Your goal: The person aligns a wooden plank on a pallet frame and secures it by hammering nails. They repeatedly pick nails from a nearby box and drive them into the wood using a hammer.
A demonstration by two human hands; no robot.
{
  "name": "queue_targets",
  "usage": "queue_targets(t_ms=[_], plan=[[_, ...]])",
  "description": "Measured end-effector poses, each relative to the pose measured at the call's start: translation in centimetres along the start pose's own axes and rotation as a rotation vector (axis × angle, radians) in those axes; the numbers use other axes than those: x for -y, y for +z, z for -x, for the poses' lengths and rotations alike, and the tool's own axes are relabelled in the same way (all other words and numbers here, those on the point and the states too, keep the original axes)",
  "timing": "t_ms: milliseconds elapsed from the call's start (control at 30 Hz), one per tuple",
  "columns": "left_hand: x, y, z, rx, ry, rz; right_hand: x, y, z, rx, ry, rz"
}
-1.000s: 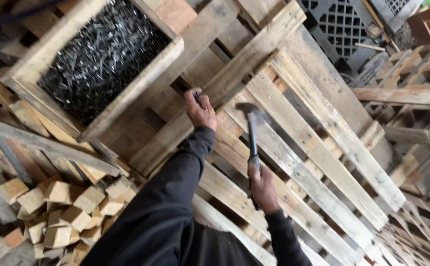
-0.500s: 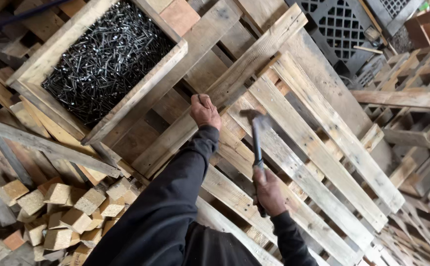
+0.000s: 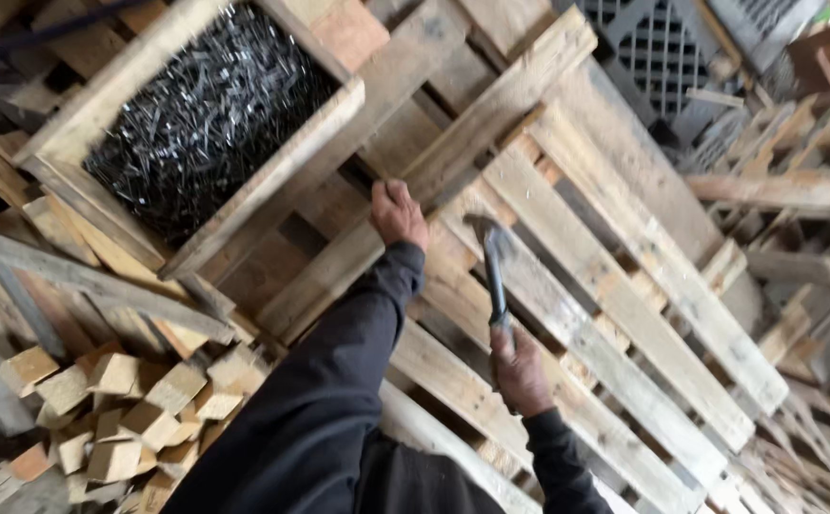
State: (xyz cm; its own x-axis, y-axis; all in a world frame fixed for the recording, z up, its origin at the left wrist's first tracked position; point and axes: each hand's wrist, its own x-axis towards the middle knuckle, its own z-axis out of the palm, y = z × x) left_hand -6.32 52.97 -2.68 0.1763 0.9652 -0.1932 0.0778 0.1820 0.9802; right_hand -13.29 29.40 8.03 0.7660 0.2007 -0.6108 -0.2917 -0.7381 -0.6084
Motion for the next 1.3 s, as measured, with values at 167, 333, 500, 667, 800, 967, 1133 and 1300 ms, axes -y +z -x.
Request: queue_targets(t_ms=[167,333,500,667,800,967,1133,1300], plan=[[0.4,-0.9,-1.2,0.035,-0.496,0.285,-4.4,-1.8,3.3,-0.128,-0.091,-0.344],[0.7,-7.1,-2.3,0.328,-0.958,0.945,-6.0,0.4,3.5,-0.173,-0.273,-0.402],[0.1,-12.3,-1.3,0.674,-0.807,0.865,-7.7,0.7,3.5,-0.095,-0.005,-0.375],[0.3,-14.8,1.4,0.685,-0.691,0.886,-9.5,1.2,7.9,-0.085,-0.120,-0.559],[1.6,-16.1,3.4,0.695,-0.728,0.852,-11.0,3.5,9.4,0.024,-0.175,-0.413],[3.2,-18.1,6.1,0.707,-0.784,0.933,-11.9,2.9,7.6,0.172,-0.019,-0.198],[3.5,-21.9,12.8,0.618,-0.983,1.130,-11.9,0.7,8.8,0.191,-0.067,-0.211],[2.6,-25.0,19.3,0.559,-0.962,0.994,-12.4,1.2,9.4,0.178,-0.194,-0.343]])
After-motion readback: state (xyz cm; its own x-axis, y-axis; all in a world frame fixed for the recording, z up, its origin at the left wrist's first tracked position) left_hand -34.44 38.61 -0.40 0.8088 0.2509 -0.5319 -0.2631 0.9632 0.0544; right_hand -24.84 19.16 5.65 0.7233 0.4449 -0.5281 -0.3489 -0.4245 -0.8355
